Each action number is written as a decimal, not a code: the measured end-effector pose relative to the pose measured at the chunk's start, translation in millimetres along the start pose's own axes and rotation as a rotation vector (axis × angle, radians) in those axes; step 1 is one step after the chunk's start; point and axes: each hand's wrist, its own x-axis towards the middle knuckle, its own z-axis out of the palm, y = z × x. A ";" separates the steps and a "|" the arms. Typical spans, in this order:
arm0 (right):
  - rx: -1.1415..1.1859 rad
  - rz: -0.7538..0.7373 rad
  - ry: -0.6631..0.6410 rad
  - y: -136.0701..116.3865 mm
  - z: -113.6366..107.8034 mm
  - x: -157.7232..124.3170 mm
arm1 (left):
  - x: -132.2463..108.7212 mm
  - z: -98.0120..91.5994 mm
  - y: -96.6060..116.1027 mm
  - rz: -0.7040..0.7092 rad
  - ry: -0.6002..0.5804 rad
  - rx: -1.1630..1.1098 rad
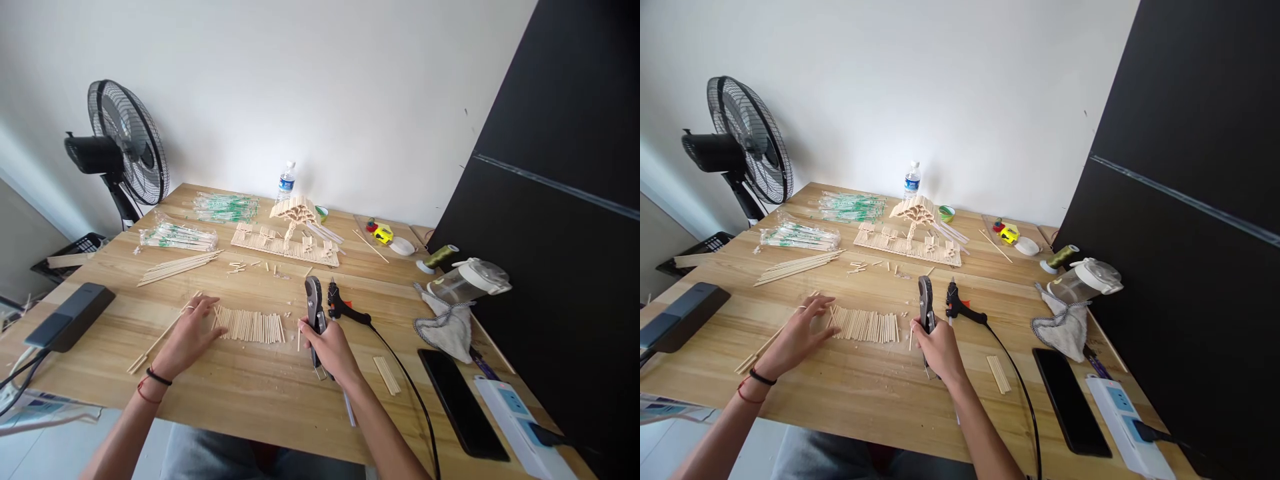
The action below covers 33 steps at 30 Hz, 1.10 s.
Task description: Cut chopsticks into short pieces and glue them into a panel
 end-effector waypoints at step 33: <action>-0.112 0.022 -0.071 7.7 -2.2 10.0 | 21.0 -41.8 -8.1 0.083 -0.224 0.171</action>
